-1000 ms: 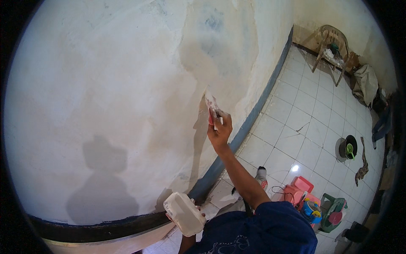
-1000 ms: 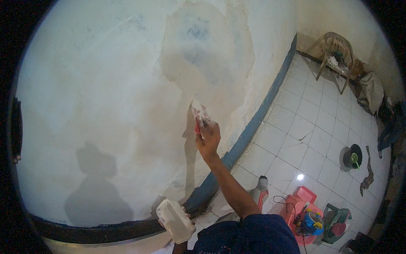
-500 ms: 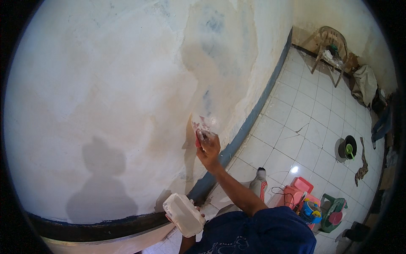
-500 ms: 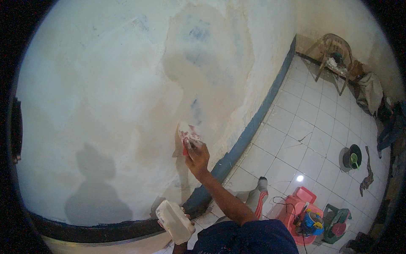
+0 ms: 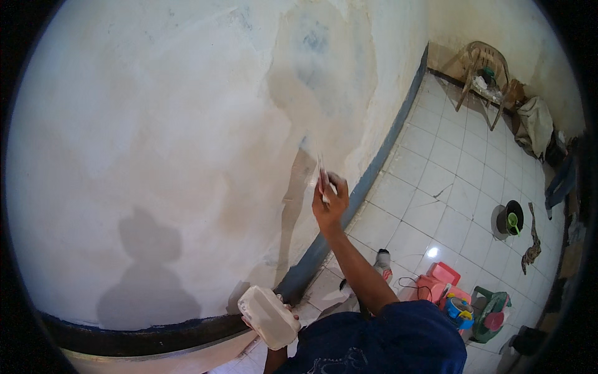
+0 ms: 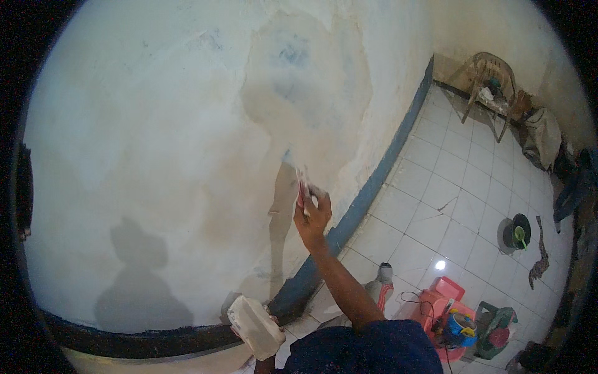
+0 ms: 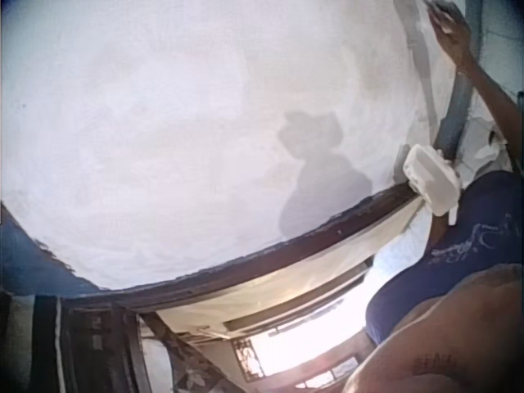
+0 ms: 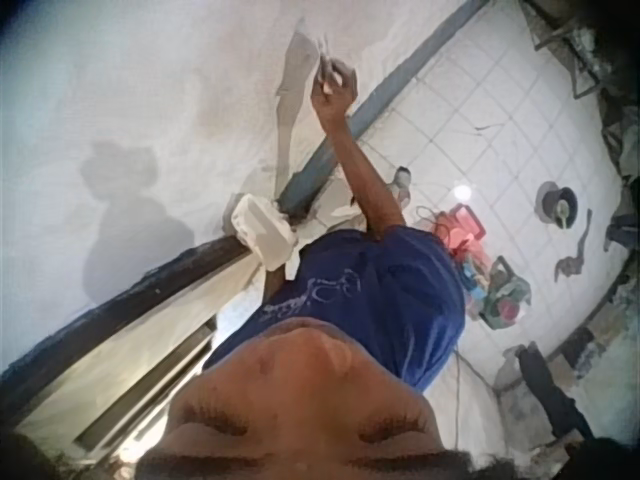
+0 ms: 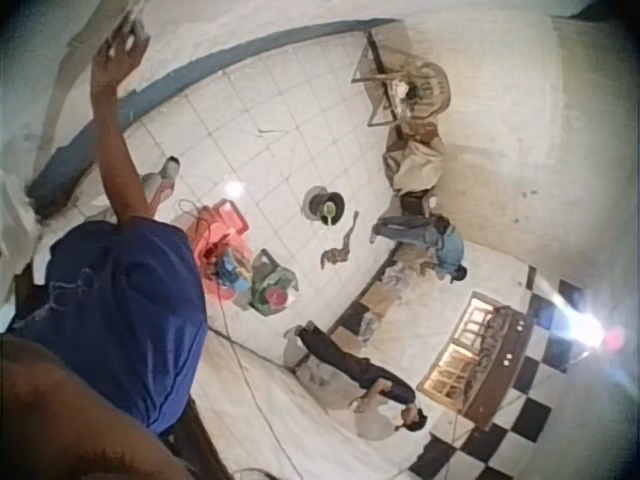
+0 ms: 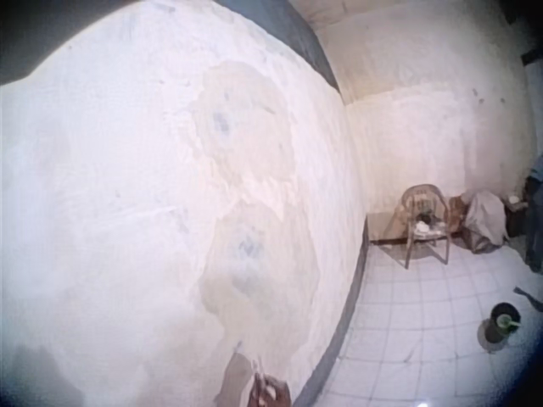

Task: The person applies plaster to a wall using a scraper, frequently picking up more material from a small white container held in the left hand.

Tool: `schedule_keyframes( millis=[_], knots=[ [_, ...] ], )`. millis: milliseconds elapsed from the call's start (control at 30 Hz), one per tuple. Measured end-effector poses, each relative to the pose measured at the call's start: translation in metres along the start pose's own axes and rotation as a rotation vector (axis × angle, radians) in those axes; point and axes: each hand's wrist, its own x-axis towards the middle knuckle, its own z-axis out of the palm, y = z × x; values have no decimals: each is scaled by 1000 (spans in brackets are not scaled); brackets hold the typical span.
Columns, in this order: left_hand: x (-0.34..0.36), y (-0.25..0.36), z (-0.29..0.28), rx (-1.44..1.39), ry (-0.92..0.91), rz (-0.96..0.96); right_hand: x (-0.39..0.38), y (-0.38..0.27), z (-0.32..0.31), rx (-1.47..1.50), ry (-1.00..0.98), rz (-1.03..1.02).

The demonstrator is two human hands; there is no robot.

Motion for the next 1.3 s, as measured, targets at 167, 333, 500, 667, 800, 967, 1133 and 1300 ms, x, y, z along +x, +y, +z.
schedule_keyframes(
  millis=[167,333,500,667,800,967,1133,1300],
  knots=[
    [4,-5,19,50,1,0,-6,20,38,119,-4,-92],
    [4,-10,26,19,24,58,-35,1,36,31,-169,-1],
    [-3,-7,18,-26,62,25,-62,-22,4,66,-236,-47],
    [-1,25,-57,62,43,-50,-26,2,-19,-103,-137,-27],
    [1,16,-43,20,32,-80,33,48,8,14,-81,37],
    [10,-4,11,-53,-286,-94,14,32,15,73,-223,-49],
    [2,-7,24,-198,-72,-121,-49,5,2,102,-318,22],
    [4,10,-15,-8,-40,-59,-106,-28,-16,173,-360,13]
  ],
)
